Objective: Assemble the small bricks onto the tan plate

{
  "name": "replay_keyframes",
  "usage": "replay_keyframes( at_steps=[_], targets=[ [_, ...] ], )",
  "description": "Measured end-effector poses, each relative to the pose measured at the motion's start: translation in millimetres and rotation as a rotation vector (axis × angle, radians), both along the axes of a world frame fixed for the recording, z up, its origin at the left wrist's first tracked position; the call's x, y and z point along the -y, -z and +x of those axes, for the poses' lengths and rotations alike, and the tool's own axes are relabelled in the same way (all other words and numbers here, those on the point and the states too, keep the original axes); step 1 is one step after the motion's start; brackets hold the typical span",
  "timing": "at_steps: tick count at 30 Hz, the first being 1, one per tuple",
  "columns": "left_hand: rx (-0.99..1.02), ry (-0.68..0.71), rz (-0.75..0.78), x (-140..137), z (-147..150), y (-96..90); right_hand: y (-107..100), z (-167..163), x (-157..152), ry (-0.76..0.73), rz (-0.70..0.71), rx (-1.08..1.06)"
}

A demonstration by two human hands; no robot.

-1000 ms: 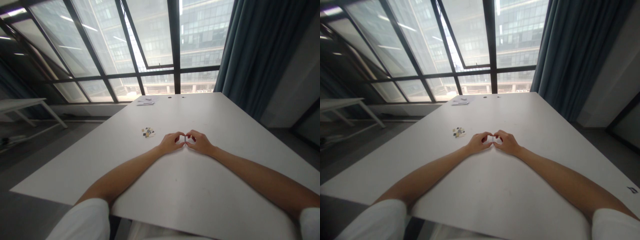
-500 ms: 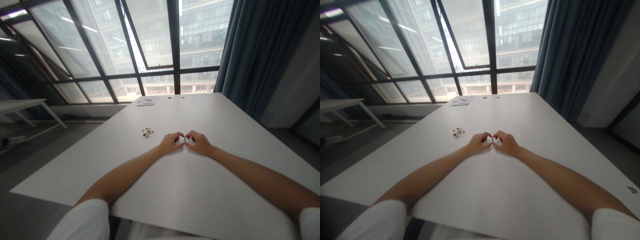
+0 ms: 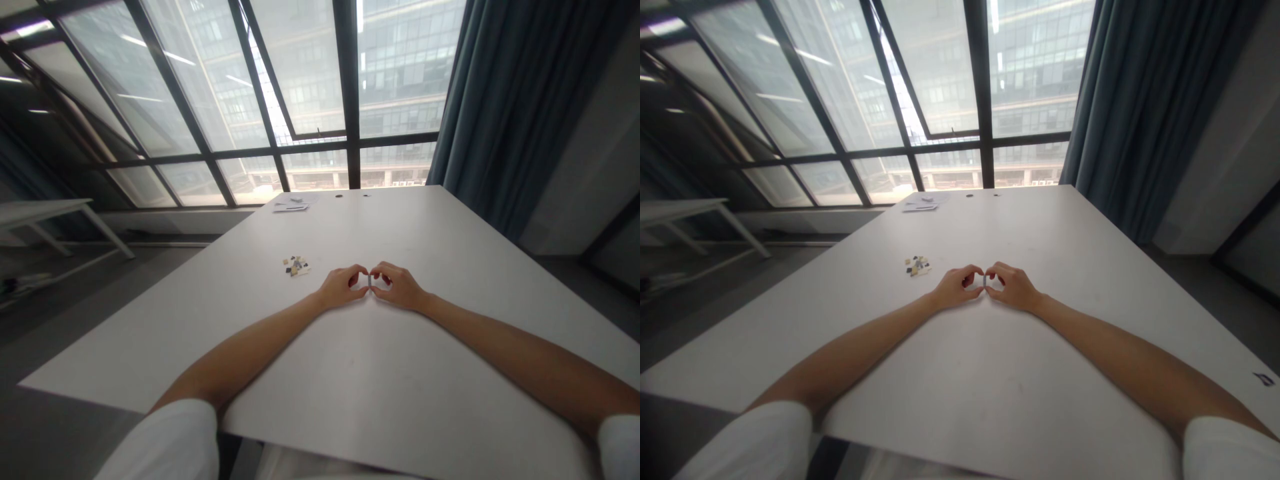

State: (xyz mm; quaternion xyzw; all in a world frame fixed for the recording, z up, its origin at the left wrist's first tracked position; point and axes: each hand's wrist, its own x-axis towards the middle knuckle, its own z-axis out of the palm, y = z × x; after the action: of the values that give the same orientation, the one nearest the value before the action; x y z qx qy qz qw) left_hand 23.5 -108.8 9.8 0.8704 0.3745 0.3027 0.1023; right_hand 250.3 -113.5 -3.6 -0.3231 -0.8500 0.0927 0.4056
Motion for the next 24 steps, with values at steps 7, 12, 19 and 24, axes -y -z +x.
replay_keyframes(
  at_steps=[7,12,19,24],
  targets=[
    [0.003,0.006,-0.013,-2.9,-0.9,3.2,-1.0,-0.9,1.1,0.006,0.009,-0.001],
    [-0.008,-0.001,-0.018,-3.0,-1.1,2.9,1.2,-0.6,-0.5,0.014,0.005,0.000],
    [-0.014,0.012,-0.027,-3.0,-1.9,2.2,3.0,-0.2,-1.6,0.025,-0.010,0.006],
    [-0.005,0.003,-0.017,-3.3,-1.3,2.7,1.5,-0.7,0.2,0.026,-0.014,-0.010]
  ],
)
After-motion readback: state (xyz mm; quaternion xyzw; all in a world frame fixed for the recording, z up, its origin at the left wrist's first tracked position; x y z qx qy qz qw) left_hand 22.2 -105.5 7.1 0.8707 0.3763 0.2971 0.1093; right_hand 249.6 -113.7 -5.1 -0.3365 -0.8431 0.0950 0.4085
